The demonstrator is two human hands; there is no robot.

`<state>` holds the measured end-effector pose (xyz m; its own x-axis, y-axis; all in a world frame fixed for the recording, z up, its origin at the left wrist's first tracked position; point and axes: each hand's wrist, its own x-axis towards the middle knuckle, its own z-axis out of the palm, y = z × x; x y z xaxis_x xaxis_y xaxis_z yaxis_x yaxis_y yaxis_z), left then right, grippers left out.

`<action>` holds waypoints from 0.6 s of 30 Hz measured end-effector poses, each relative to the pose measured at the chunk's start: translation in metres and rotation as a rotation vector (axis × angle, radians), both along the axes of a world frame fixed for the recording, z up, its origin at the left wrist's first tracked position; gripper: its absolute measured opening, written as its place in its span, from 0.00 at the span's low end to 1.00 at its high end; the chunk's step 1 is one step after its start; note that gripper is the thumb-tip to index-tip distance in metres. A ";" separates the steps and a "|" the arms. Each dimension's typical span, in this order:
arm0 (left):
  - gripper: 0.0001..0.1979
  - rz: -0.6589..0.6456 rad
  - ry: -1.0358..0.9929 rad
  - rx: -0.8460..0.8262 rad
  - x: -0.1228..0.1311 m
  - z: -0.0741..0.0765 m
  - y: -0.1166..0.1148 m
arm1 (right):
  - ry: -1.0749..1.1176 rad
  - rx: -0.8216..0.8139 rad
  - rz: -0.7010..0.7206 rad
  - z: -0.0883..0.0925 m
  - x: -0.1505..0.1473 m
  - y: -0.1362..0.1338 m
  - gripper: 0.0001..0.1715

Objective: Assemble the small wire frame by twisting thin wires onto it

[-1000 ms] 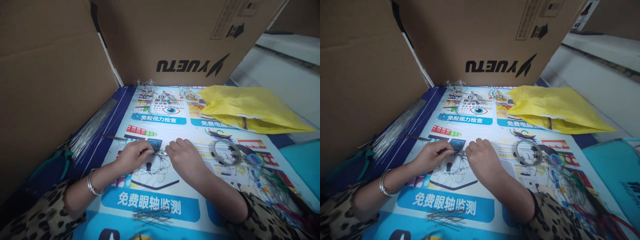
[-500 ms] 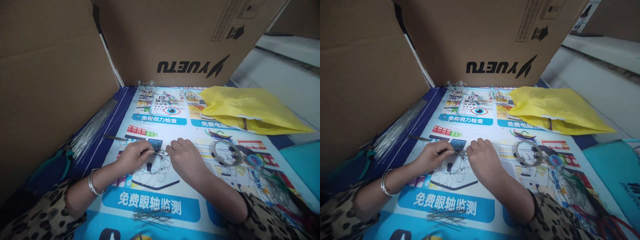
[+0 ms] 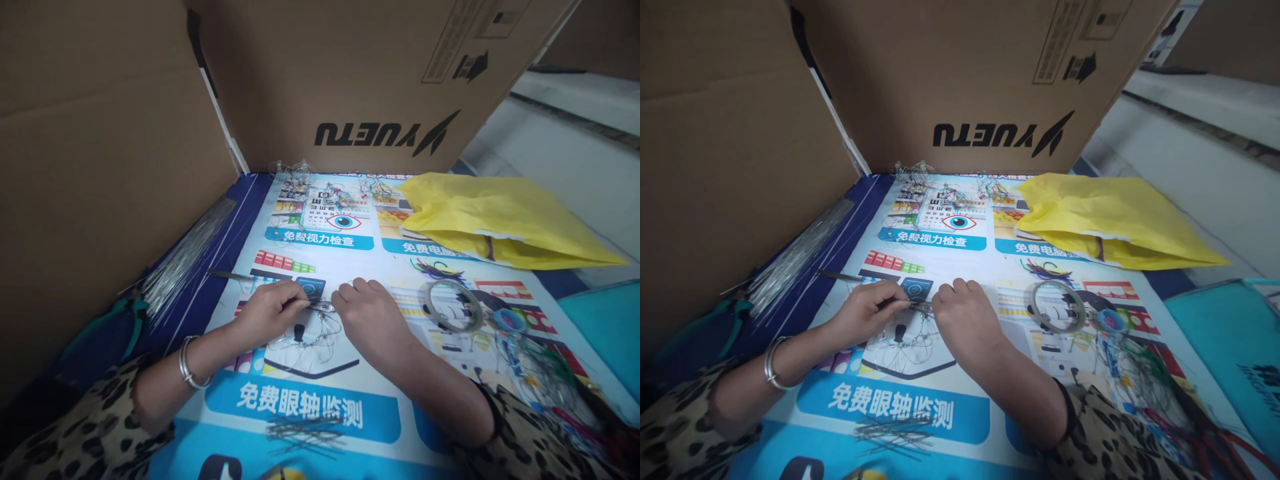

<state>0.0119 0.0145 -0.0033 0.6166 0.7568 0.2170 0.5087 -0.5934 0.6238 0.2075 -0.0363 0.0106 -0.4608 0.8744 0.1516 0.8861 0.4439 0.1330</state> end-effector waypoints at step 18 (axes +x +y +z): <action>0.07 -0.044 -0.023 0.031 -0.002 0.000 -0.002 | -0.013 -0.041 -0.003 0.004 0.000 -0.001 0.07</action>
